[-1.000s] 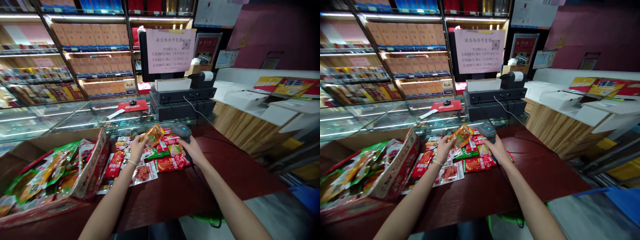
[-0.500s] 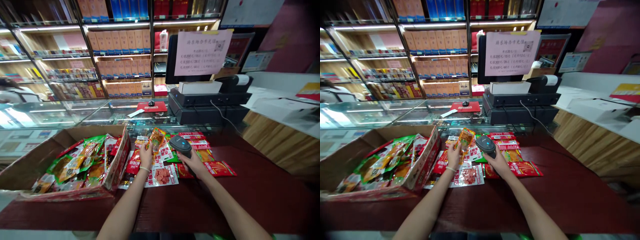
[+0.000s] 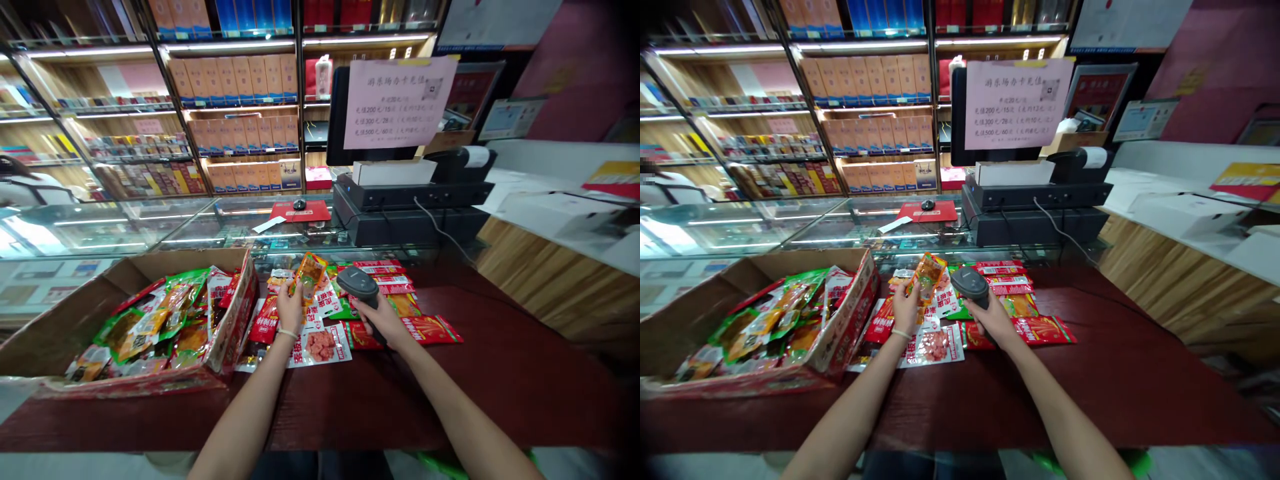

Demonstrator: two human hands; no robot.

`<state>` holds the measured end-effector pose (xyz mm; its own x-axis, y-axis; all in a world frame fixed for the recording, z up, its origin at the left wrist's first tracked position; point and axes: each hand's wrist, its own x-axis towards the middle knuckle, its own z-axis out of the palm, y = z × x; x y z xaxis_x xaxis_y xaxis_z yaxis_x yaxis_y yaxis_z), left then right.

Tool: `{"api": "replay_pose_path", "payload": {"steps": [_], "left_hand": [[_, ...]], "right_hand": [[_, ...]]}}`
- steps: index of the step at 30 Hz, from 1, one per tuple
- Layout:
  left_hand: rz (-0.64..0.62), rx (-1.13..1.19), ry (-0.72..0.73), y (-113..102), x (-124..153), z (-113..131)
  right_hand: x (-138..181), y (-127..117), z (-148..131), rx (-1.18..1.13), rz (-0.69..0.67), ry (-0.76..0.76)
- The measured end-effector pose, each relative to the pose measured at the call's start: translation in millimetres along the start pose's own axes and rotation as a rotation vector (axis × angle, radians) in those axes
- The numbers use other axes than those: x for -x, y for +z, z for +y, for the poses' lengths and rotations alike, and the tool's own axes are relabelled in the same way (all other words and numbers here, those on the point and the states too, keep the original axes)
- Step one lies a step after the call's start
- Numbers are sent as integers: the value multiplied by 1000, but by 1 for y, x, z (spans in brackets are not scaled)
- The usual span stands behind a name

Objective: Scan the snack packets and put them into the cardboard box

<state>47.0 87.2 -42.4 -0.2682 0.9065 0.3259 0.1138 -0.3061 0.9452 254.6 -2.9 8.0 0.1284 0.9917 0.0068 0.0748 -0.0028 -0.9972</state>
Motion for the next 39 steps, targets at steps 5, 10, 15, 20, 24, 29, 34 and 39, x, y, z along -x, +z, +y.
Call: {"api": "replay_pose_path", "payload": {"steps": [5, 10, 15, 20, 24, 29, 34, 39], "left_hand": [[7, -74, 187, 1, 5, 43], [35, -176, 292, -20, -1, 111], [66, -490, 492, -97, -17, 164], [257, -954, 420, -201, -33, 174], [-21, -1129, 387, -259, -47, 144], [-271, -1115, 262, -280, -50, 108], [-187, -1064, 306, -269, -43, 122], [-183, -964, 429, -233, -29, 148]], "right_hand": [[3, -1, -18, -78, 23, -75], [17, 11, -58, -95, 30, -138], [26, 45, -89, -90, -52, -177], [27, 92, -100, -64, -147, -224], [26, 127, -100, -63, -220, -209], [24, 148, -95, -86, -269, -193], [23, 134, -91, 7, -247, -187], [25, 101, -88, 11, -157, -162]]}}
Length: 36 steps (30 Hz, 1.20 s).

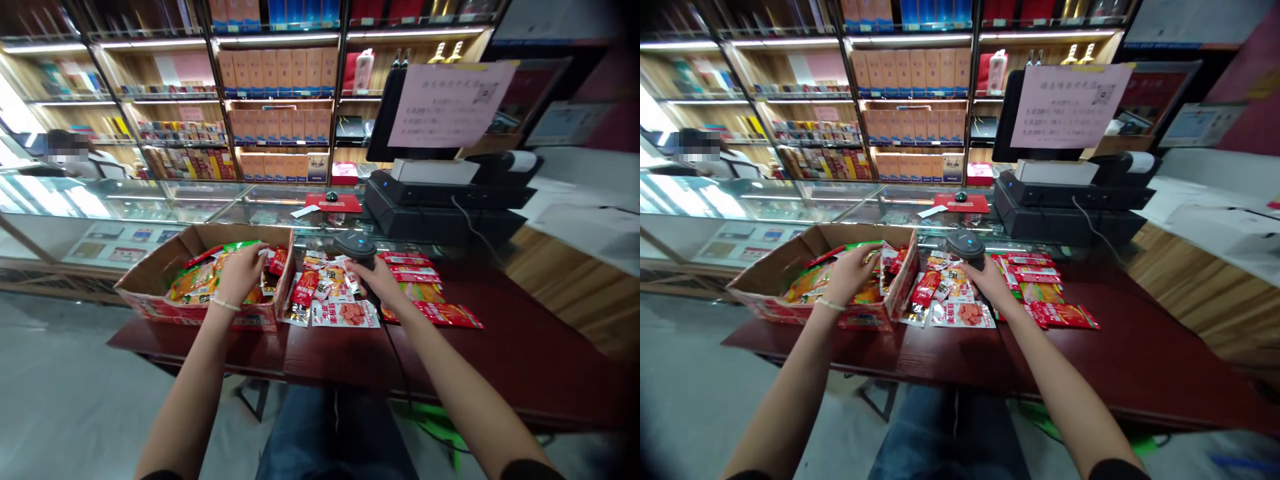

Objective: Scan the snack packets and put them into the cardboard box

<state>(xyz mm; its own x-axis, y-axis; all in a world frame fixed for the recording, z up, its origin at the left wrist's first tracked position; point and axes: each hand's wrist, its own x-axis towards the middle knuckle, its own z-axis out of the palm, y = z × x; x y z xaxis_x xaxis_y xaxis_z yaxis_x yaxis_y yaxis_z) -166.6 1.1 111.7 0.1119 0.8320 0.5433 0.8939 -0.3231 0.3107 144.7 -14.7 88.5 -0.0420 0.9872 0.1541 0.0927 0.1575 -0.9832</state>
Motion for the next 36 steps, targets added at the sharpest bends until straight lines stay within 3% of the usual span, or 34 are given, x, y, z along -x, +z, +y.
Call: {"api": "replay_pose_path", "payload": {"steps": [4, 7, 18, 25, 30, 33, 36], "left_hand": [[-23, 107, 139, 15, -10, 57], [-66, 186, 206, 41, -20, 101], [-308, 373, 394, 197, -44, 229], [-459, 294, 508, 271, -55, 277], [-559, 82, 475, 297, -50, 294], [-504, -15, 426, 298, -45, 303], [-492, 36, 364, 290, -46, 303]], "right_hand": [[8, -33, 3, -18, 61, -5], [15, -62, 11, -27, 137, 4], [32, -186, 56, -120, 411, 66], [25, -224, 74, -195, 447, 61], [25, -227, 92, -177, 495, 81], [26, -229, 97, -131, 507, 74], [29, -232, 97, -182, 512, 81]]}}
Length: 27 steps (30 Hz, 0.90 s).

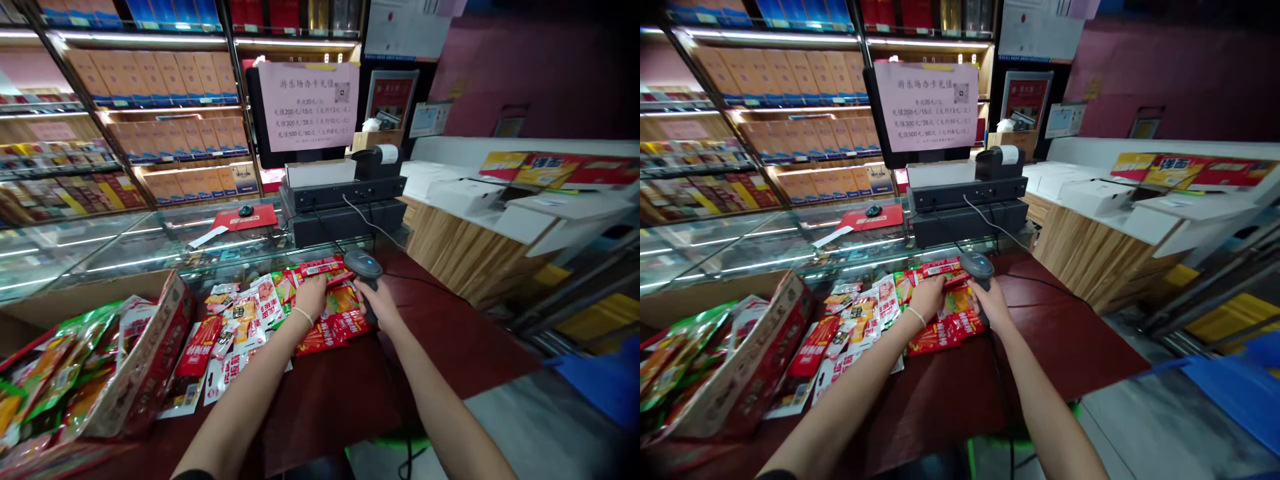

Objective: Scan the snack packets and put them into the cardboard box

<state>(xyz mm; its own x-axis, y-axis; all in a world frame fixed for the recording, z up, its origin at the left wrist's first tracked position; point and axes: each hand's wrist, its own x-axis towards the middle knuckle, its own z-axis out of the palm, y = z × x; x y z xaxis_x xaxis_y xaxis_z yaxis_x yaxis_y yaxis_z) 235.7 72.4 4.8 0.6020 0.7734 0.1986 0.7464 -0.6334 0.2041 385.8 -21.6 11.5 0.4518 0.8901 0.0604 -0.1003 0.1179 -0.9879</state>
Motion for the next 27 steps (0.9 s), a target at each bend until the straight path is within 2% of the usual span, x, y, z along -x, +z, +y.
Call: {"api": "replay_pose_path", "payload": {"steps": [3, 7, 10, 13, 17, 21, 24, 27], "left_hand": [[78, 206, -77, -16, 11, -16], [177, 566, -145, -35, 40, -61], [188, 857, -228, -39, 65, -101], [264, 1173, -376, -34, 87, -129], [403, 1424, -504, -26, 104, -145], [492, 1544, -527, -26, 112, -152], [520, 1595, -517, -27, 113, -156], [542, 1685, -447, -28, 112, -159]], "right_hand": [[2, -1, -2, -38, -21, -6], [6, 7, -2, -62, -35, -2], [11, 25, -5, -54, -85, 5], [19, 52, -13, -19, -184, 1], [31, 97, -25, 18, -323, -4], [39, 131, -20, 8, -362, 25], [41, 137, -5, 33, -389, 59], [40, 129, 8, 32, -377, 66]]}}
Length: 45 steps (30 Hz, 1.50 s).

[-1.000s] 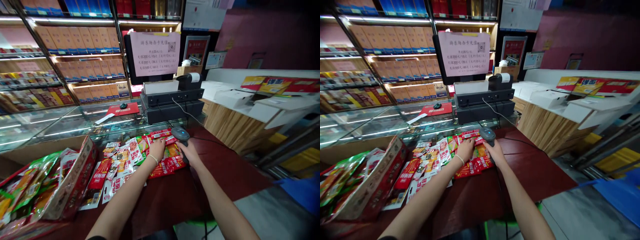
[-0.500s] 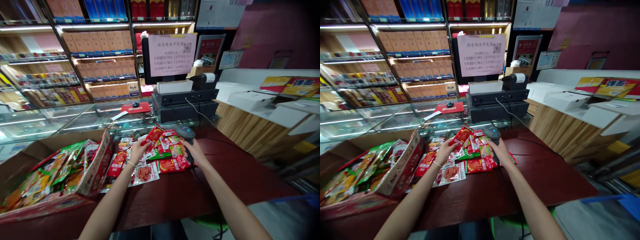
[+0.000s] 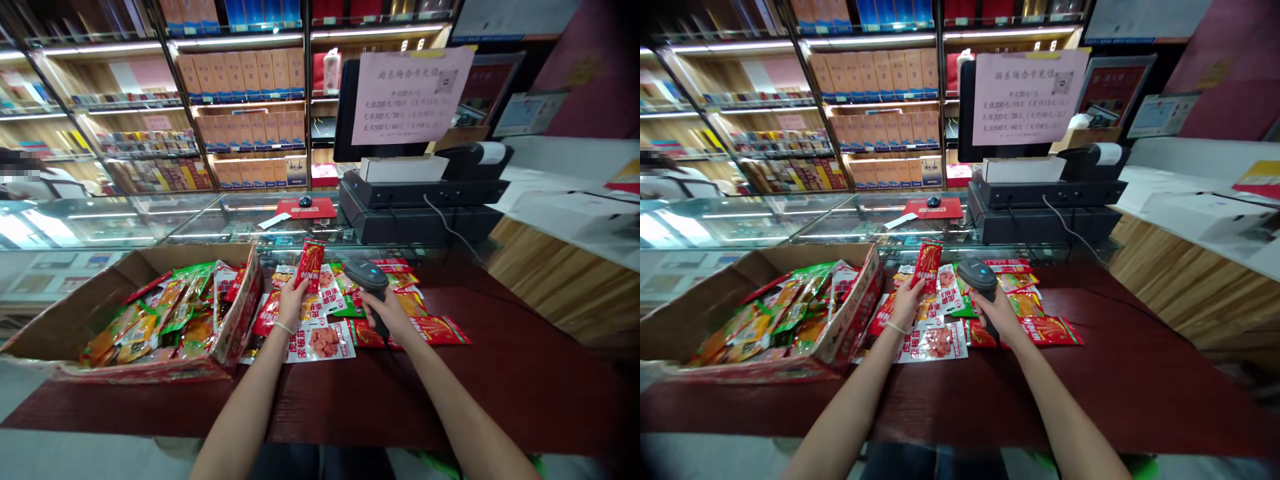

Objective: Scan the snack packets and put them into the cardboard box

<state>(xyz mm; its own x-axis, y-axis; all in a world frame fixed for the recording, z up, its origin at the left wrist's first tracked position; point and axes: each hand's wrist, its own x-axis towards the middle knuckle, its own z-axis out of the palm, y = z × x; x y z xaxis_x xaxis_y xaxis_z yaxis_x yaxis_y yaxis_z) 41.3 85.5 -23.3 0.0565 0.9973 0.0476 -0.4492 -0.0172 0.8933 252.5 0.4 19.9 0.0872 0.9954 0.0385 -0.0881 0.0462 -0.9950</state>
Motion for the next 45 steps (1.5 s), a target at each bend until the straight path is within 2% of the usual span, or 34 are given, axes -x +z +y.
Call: {"api": "replay_pose_path", "payload": {"steps": [6, 11, 14, 18, 24, 30, 37, 41, 45], "left_hand": [[36, -6, 96, -3, -6, -6], [55, -8, 14, -1, -4, -5], [22, 57, -38, 3, 2, 3], [-58, 87, -9, 5, 8, 12], [91, 136, 76, -2, 1, 8], [93, 115, 62, -7, -2, 3], [110, 146, 46, -4, -1, 5], [104, 63, 83, -3, -1, 4], [154, -272, 248, 11, 6, 16]], "right_hand": [[3, -16, -5, -105, 75, 17], [4, -16, -9, -107, 84, 21], [4, -15, -8, -74, 78, 29], [4, -16, -6, -35, 78, 26], [6, -14, -3, 96, 42, 47], [12, -4, -2, 154, -56, 114], [14, -3, -6, 149, -60, 112], [14, -3, -7, 109, -28, 115], [11, -4, -7, 68, -12, 64]]}}
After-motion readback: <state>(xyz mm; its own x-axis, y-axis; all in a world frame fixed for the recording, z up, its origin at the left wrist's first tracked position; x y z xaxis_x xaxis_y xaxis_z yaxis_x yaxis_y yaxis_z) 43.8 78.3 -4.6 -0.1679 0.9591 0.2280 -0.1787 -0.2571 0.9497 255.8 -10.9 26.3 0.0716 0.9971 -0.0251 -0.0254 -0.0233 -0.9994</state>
